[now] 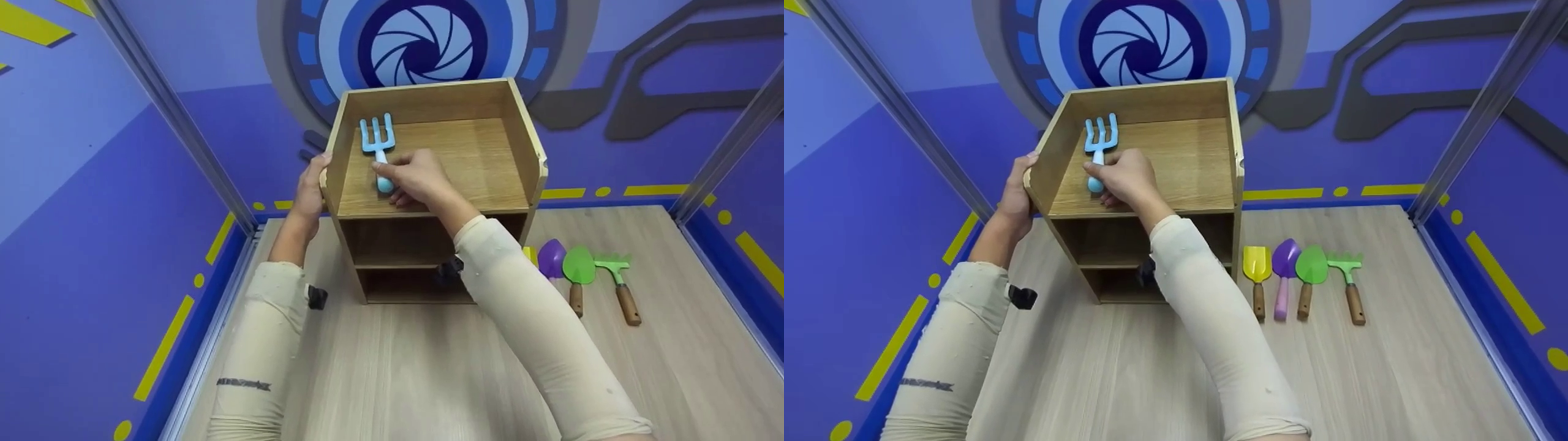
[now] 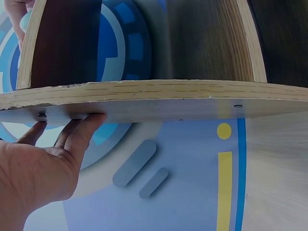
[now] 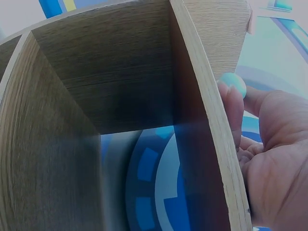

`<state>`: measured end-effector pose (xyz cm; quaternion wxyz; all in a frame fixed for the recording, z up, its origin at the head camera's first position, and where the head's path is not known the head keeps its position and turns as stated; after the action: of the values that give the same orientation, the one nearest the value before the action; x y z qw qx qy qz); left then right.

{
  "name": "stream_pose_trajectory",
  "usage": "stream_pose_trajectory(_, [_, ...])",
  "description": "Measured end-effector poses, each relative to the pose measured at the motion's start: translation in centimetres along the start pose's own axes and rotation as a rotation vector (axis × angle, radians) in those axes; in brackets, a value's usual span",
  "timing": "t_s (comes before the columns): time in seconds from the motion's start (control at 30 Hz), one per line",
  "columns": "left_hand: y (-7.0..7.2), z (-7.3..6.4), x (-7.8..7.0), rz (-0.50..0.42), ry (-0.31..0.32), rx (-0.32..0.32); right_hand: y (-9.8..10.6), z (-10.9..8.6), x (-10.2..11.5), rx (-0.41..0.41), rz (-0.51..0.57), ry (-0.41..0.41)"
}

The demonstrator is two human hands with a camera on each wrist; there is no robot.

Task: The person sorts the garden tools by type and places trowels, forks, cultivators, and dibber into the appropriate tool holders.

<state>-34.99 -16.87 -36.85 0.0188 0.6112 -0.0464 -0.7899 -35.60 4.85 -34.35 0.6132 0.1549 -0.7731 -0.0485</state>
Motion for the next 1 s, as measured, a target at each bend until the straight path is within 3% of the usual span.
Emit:
stream_pose_trajectory(0.37, [-0.23,0.07,-0.03,-0.013,-0.002,-0.019,0.15,0.1,0.02,0.036,0.006,-0.006])
stream_pose_trajectory(1.0, [-0.03,-0.07,-0.03,-0.014,0.009,-0.014,-0.35,0.22,0.14,0.001,0.005,-0.007])
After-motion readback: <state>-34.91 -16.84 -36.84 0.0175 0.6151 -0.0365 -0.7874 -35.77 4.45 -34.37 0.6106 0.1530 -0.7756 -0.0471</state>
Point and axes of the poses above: each hand's wrist, its own z-axis towards the middle knuckle, its own y-axis out of the back of the hand, x = y × z, the point moved 2 cm from there along z, towards the middle knuckle, and after that the axes turned 9 degrees about -y, right-handed, at the moved point
